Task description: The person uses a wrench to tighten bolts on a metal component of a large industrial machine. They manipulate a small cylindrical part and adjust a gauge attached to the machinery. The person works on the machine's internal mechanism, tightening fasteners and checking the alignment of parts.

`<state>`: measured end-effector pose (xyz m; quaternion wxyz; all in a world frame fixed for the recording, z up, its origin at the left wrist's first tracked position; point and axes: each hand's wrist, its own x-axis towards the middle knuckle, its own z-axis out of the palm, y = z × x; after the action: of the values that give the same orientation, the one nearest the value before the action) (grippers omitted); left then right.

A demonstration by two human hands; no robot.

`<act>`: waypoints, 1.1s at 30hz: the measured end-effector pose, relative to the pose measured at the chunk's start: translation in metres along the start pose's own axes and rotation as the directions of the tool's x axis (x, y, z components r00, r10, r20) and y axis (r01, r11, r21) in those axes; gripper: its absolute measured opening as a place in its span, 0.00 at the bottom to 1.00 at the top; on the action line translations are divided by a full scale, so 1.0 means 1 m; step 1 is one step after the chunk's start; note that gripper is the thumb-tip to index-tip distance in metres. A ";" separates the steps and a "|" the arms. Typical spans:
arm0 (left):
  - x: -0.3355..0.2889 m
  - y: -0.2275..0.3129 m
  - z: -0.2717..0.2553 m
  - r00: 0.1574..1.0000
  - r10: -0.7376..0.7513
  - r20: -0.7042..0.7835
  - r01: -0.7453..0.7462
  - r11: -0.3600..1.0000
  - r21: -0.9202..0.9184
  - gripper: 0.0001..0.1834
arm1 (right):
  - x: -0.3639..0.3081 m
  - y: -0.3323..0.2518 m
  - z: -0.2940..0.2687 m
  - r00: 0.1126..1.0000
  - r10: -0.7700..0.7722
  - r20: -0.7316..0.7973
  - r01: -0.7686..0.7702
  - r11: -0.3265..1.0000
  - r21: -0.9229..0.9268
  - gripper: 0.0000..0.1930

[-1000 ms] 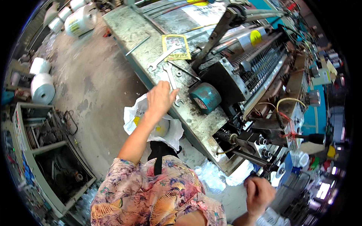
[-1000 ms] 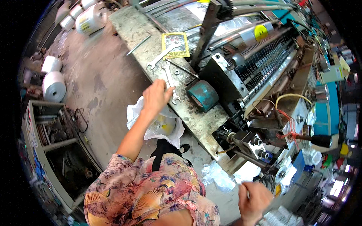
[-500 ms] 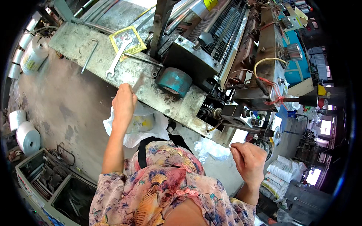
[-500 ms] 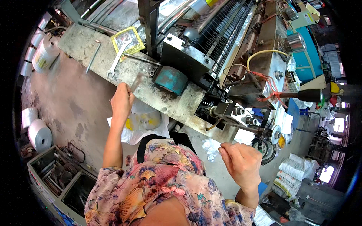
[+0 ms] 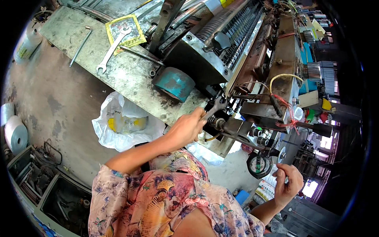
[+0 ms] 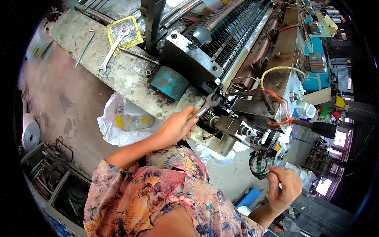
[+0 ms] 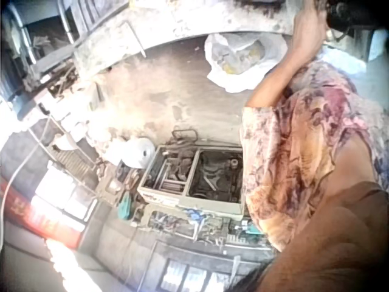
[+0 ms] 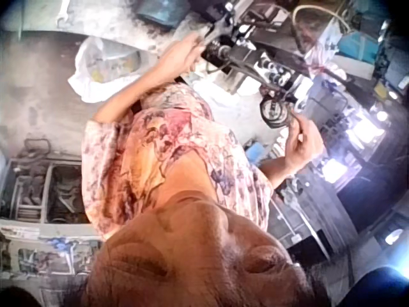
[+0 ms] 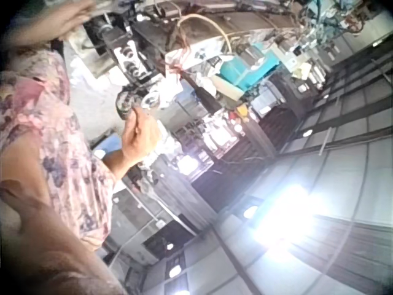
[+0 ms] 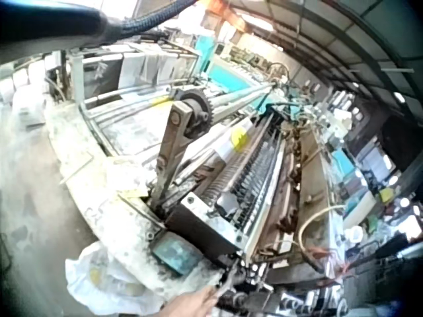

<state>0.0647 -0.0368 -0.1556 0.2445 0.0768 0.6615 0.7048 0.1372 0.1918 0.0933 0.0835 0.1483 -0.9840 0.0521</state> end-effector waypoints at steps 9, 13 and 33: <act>0.086 0.015 -0.002 0.963 -0.034 0.269 -0.119 0.838 0.532 0.05 | 0.004 0.037 -0.014 0.996 0.055 -0.071 -0.056 0.998 -0.002 0.04; 0.102 0.048 -0.002 0.894 -0.293 0.339 0.059 0.826 0.561 0.07 | 0.014 0.051 -0.008 0.997 0.055 -0.052 -0.055 0.998 0.000 0.03; 0.121 0.034 0.019 0.947 -0.239 0.213 0.204 0.963 0.174 0.13 | 0.088 0.096 0.024 0.965 0.122 -0.231 -0.038 0.939 0.341 0.15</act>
<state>-0.0406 0.0345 -0.1466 0.3915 0.1016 0.6838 0.6074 0.0218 0.2549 0.0779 0.1775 0.1122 -0.9479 0.2395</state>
